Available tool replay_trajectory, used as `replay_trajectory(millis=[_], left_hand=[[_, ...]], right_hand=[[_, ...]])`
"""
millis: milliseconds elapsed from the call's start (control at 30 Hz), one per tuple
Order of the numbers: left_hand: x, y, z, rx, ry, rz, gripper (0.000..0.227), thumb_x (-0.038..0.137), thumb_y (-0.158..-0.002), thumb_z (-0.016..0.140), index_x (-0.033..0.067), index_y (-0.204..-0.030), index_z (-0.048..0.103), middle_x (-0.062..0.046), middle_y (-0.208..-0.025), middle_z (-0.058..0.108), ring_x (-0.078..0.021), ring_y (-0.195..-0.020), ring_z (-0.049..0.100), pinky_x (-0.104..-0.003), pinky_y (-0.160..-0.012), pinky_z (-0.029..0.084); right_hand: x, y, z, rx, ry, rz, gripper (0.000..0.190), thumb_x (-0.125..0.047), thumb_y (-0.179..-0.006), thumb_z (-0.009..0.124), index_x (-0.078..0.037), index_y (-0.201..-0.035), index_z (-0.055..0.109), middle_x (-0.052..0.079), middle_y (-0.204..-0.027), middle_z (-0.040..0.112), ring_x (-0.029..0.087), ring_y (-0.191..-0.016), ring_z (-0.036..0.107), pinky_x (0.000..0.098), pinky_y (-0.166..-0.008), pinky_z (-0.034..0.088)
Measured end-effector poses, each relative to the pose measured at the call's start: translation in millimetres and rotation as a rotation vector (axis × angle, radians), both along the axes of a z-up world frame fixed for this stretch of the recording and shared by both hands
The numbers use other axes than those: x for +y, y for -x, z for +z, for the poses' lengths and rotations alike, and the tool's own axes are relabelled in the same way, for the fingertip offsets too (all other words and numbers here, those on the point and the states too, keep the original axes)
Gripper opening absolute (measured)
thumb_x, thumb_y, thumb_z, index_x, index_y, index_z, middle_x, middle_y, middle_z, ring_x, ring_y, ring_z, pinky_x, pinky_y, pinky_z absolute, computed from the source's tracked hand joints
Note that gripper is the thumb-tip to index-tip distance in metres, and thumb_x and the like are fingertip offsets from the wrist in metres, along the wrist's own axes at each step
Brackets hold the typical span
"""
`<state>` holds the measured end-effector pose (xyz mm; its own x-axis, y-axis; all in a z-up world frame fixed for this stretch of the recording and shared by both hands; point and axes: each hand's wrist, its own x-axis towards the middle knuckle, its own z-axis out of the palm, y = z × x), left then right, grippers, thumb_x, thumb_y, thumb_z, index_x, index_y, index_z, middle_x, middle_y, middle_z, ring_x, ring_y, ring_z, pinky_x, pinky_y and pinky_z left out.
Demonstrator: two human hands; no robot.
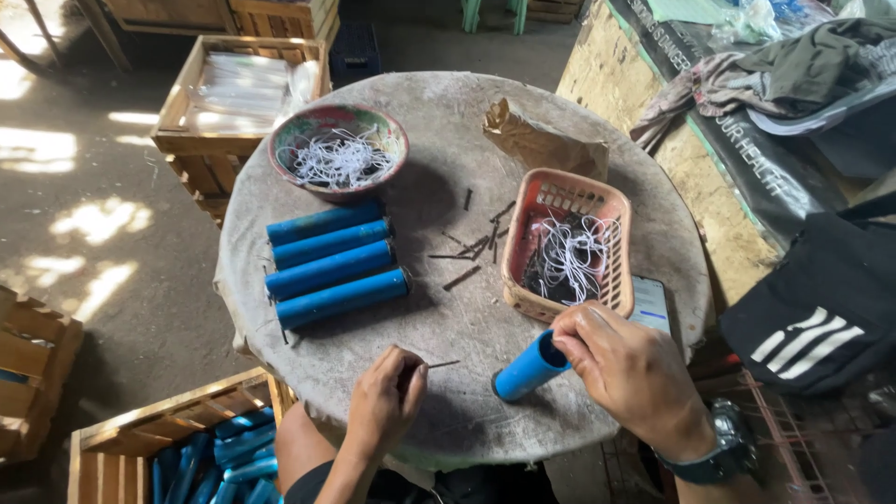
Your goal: Manually inserting pre-cut wicks into blue cylindrical candle molds on a workshop table.
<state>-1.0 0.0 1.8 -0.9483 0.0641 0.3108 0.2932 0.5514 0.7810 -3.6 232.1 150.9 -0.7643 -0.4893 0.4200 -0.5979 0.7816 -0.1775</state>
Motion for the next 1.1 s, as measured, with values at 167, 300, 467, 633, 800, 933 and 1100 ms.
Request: replay_trajectory(millis=[167, 300, 467, 633, 800, 933, 1100], left_hand=[[-1.5, -0.3, 5.2, 0.007, -0.027, -0.025, 0.014, 0.018, -0.080, 0.049, 0.0073, -0.073, 0.054, -0.006, -0.067, 0.054, -0.0176, -0.054, 0.052, -0.029, -0.048, 0.038], [-2.1, 1.7, -1.9, 0.059, -0.036, -0.003, 0.015, 0.019, -0.080, 0.049, 0.0065, -0.073, 0.054, -0.005, -0.066, 0.054, -0.0159, -0.056, 0.051, -0.028, -0.050, 0.037], [-73.5, -24.5, -13.7, -0.111, -0.972, 0.253, 0.015, 0.017, -0.084, 0.044, 0.0101, -0.071, 0.049, 0.001, -0.063, 0.042, -0.0064, -0.051, 0.038, -0.016, -0.042, 0.028], [-206.3, -55.3, -130.3, 0.163, -1.368, 0.494, 0.012, 0.043, -0.083, 0.057, 0.0309, -0.083, 0.055, 0.015, -0.072, 0.045, 0.0011, -0.055, 0.034, -0.010, -0.053, 0.030], [-257.3, -68.1, -213.0, -0.042, -1.685, 0.442, 0.018, 0.037, -0.087, 0.055, 0.0272, -0.072, 0.053, 0.012, -0.069, 0.038, -0.0006, -0.064, 0.039, -0.016, -0.059, 0.031], [-222.4, -56.6, -175.9, -0.039, -1.691, 0.593, 0.021, 0.034, -0.092, 0.048, 0.0220, -0.075, 0.050, 0.008, -0.069, 0.042, -0.0048, -0.060, 0.038, -0.017, -0.056, 0.031], [-160.9, -58.0, -111.8, -0.069, -1.426, 0.376, 0.016, 0.028, -0.091, 0.048, 0.0171, -0.080, 0.052, 0.001, -0.077, 0.047, -0.0109, -0.063, 0.039, -0.022, -0.057, 0.029]], right_hand=[[4.6, 2.5, 0.8, -0.009, 0.028, 0.040, 0.006, -0.016, -0.082, 0.051, -0.010, -0.081, 0.053, 0.000, -0.076, 0.058, 0.013, -0.054, 0.053, 0.0265, -0.045, 0.041], [8.6, 1.5, 0.1, 0.023, 0.049, 0.050, 0.006, -0.011, -0.080, 0.056, -0.008, -0.078, 0.052, -0.001, -0.077, 0.059, 0.013, -0.059, 0.055, 0.0260, -0.045, 0.042], [12.3, 2.5, 0.9, 0.022, 0.110, 0.082, 0.007, -0.009, -0.080, 0.056, -0.005, -0.078, 0.051, 0.004, -0.078, 0.059, 0.015, -0.062, 0.057, 0.0260, -0.049, 0.046], [14.9, -0.6, -1.7, 0.021, 0.093, 0.078, 0.004, -0.008, -0.080, 0.054, -0.007, -0.077, 0.051, 0.003, -0.080, 0.060, 0.016, -0.063, 0.057, 0.0270, -0.051, 0.045], [8.2, -2.1, 1.1, 0.019, 0.061, 0.081, 0.008, -0.014, -0.082, 0.053, -0.007, -0.078, 0.052, 0.002, -0.081, 0.060, 0.016, -0.064, 0.058, 0.0283, -0.051, 0.044], [2.3, -1.5, 3.5, 0.012, 0.083, 0.121, 0.006, -0.010, -0.080, 0.054, -0.005, -0.078, 0.051, 0.003, -0.081, 0.059, 0.016, -0.068, 0.058, 0.0275, -0.055, 0.046], [1.4, -4.1, 4.3, -0.020, 0.110, 0.124, 0.008, -0.011, -0.082, 0.053, -0.005, -0.079, 0.050, 0.005, -0.082, 0.059, 0.017, -0.066, 0.056, 0.0284, -0.054, 0.045]])
